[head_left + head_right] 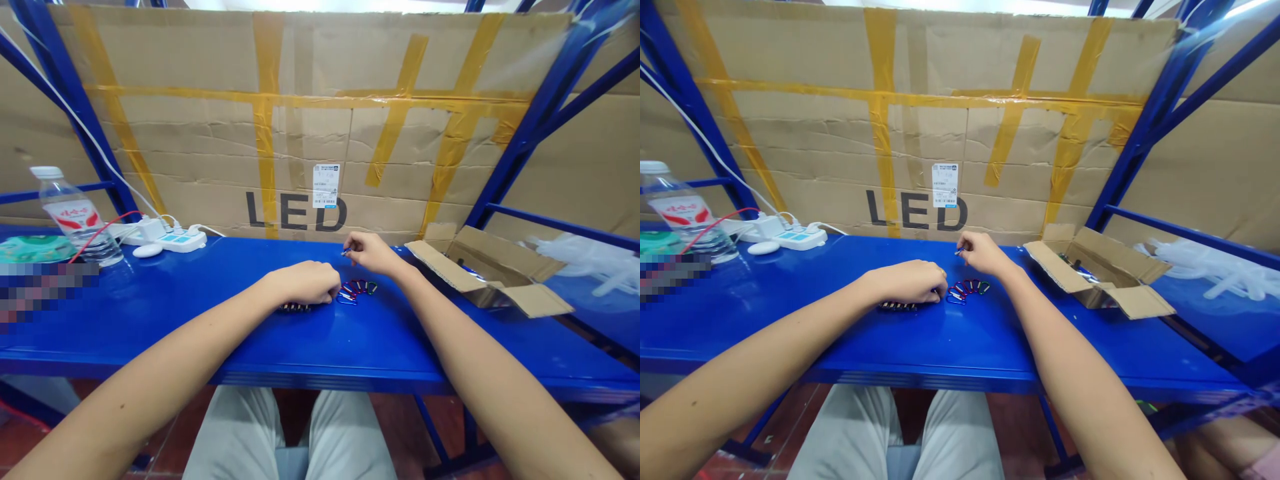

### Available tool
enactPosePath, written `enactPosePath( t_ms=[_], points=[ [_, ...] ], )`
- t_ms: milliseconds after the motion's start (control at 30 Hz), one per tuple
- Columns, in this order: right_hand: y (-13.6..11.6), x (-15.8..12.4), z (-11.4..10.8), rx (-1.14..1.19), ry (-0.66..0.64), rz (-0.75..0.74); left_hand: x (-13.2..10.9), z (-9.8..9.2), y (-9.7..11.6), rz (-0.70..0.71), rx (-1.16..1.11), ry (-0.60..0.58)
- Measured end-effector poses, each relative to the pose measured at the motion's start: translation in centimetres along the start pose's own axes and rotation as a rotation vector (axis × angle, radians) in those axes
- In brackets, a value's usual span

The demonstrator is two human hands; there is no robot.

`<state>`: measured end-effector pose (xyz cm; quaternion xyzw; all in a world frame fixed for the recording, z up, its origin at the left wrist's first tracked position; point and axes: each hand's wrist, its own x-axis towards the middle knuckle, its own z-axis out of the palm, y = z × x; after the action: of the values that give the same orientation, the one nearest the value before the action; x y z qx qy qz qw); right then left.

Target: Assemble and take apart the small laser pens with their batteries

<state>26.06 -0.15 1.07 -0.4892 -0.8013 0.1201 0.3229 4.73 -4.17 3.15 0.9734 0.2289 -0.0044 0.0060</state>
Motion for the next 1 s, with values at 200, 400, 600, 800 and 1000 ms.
enactPosePath(
  t_ms=[200,400,600,800,1000],
  points=[
    [0.3,0.2,0.2,0.01,0.026,-0.045,0.0,-0.1,1.0,0.006,0.127,-0.028],
    [0.4,0.1,0.2,-0.003,0.028,-0.046,-0.1,-0.2,0.7,-0.003,0.15,-0.026],
    [-0.1,-0.1,0.0,-0.004,0.012,-0.024,-0.3,-0.4,0.4,-0.037,0.12,-0.041],
    [-0.3,0.0,-0.1,-0.004,0.006,-0.006,-0.7,-0.9,0.7,-0.07,0.104,-0.068],
    [-0.1,0.0,-0.1,-0.017,0.005,-0.013,-0.7,-1.0,0.3,-0.076,0.069,-0.067]
  ],
)
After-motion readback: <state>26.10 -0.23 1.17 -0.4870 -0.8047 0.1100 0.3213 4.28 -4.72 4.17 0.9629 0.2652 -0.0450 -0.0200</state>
